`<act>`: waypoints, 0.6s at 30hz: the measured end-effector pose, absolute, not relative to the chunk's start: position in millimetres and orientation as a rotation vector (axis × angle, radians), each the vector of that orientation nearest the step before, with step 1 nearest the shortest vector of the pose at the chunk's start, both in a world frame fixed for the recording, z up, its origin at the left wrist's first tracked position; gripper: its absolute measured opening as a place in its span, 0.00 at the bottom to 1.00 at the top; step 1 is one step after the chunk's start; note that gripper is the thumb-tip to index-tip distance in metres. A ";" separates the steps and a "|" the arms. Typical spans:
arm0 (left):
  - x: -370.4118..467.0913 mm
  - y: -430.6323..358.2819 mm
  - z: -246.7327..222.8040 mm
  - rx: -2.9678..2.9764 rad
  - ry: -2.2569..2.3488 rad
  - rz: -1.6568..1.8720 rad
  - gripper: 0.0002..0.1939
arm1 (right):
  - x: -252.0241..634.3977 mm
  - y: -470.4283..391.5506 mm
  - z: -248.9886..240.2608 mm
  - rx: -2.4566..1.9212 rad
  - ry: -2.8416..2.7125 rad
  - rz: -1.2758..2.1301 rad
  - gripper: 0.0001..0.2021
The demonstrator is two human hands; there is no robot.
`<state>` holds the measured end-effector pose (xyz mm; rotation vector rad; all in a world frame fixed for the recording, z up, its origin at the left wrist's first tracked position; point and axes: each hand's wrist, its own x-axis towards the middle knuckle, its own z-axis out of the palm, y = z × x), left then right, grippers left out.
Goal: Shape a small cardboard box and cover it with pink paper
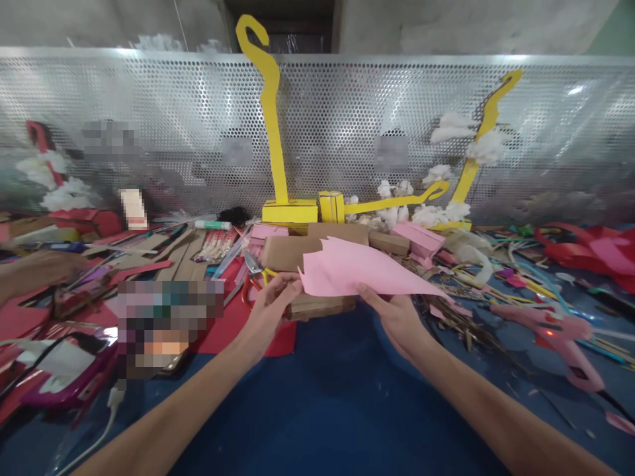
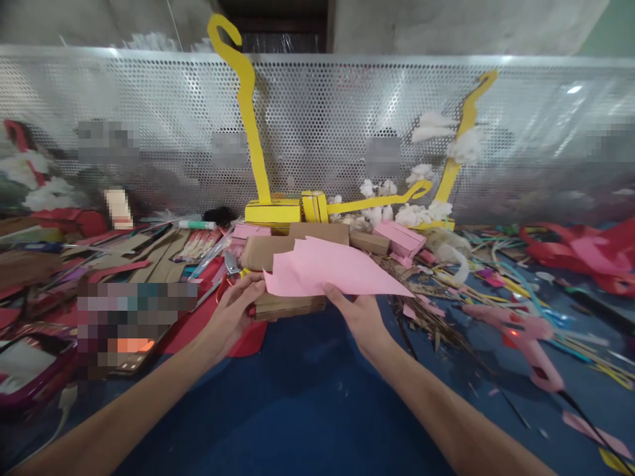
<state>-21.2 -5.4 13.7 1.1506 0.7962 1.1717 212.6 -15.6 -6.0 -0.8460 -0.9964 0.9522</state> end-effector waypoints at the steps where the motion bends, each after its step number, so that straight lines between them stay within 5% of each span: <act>1: -21.7 -5.1 13.7 1.136 0.791 1.181 0.20 | 213.0 -15.5 -6.4 -0.848 -1.006 0.954 0.19; 7: -23.6 0.3 8.9 1.067 0.784 1.195 0.27 | 215.8 -18.2 -4.0 -0.961 -1.206 0.754 0.14; 18: -21.4 -4.9 15.9 1.063 0.802 1.259 0.22 | 216.1 -16.9 -4.7 -0.998 -1.224 0.636 0.18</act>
